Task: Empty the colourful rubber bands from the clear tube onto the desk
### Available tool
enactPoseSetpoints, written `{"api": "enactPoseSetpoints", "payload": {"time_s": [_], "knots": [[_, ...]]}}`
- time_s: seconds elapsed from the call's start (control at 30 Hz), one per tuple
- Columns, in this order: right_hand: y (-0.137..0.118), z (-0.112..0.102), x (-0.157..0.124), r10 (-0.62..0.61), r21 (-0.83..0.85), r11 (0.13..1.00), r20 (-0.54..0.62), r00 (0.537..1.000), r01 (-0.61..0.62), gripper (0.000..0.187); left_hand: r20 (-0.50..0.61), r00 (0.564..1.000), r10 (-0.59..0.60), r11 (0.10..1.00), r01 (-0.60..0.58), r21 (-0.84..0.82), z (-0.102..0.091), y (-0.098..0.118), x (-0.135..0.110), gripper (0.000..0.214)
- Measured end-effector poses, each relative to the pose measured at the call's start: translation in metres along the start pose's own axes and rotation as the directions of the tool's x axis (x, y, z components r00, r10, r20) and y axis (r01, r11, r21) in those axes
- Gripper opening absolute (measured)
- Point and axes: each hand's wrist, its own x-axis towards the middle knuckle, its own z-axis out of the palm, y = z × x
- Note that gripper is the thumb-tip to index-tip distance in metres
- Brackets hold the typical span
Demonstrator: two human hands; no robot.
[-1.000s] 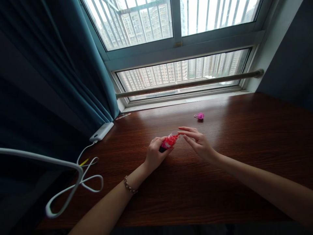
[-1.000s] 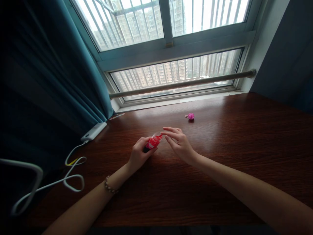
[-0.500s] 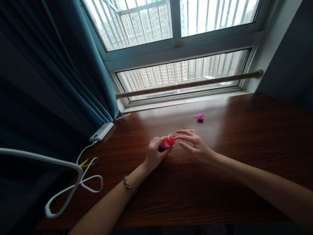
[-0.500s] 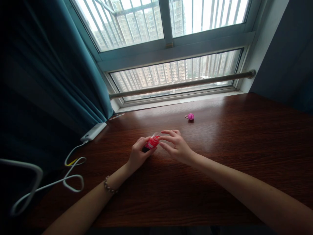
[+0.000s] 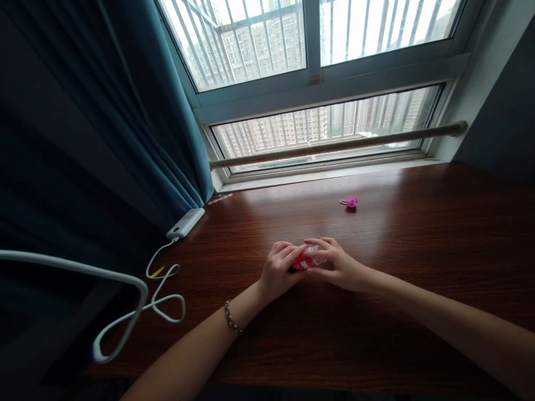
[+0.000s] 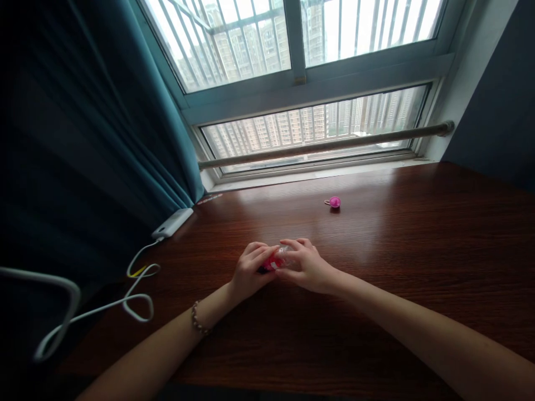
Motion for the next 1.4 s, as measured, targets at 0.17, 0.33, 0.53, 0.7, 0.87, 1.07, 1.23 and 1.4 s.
{"api": "enactPoseSetpoints", "payload": {"time_s": [0.17,0.33,0.53,0.7,0.87,1.07,1.23,1.4], "knots": [[0.000,0.005,-0.001,-0.040,0.009,0.999,-0.005,0.999,0.040,0.046,0.017,0.999,0.030,0.999,-0.030,0.031,-0.002,0.001,0.000,0.044],[-0.006,-0.006,0.004,-0.131,0.065,0.988,-0.133,0.982,0.140,0.034,-0.044,0.996,-0.083,0.997,0.084,0.002,-0.004,0.003,0.005,0.044],[-0.006,-0.025,0.009,-0.178,0.138,0.967,-0.249,0.952,0.217,0.027,-0.068,0.947,-0.314,0.946,0.306,-0.106,-0.006,0.000,0.006,0.039],[0.033,-0.043,0.017,-0.130,0.034,0.987,-0.416,0.900,0.159,0.031,-0.087,0.867,-0.491,0.852,0.457,-0.257,-0.004,-0.006,0.005,0.038],[0.119,-0.058,0.016,-0.066,-0.311,0.944,-0.496,0.866,-0.106,0.040,-0.083,0.839,-0.537,0.817,0.493,-0.300,-0.002,-0.007,0.005,0.037],[0.190,-0.060,0.027,0.078,-0.464,0.828,-0.460,0.884,-0.314,0.052,-0.091,0.877,-0.471,0.866,0.440,-0.236,-0.005,-0.003,0.004,0.038],[0.216,-0.056,0.050,0.115,-0.495,0.794,-0.449,0.886,-0.354,0.044,-0.138,0.916,-0.378,0.923,0.360,-0.139,-0.008,-0.007,0.006,0.038],[0.209,-0.059,0.050,0.066,-0.411,0.859,-0.503,0.862,-0.305,0.036,-0.113,0.933,-0.343,0.940,0.340,-0.042,-0.010,-0.013,0.007,0.038]]}}
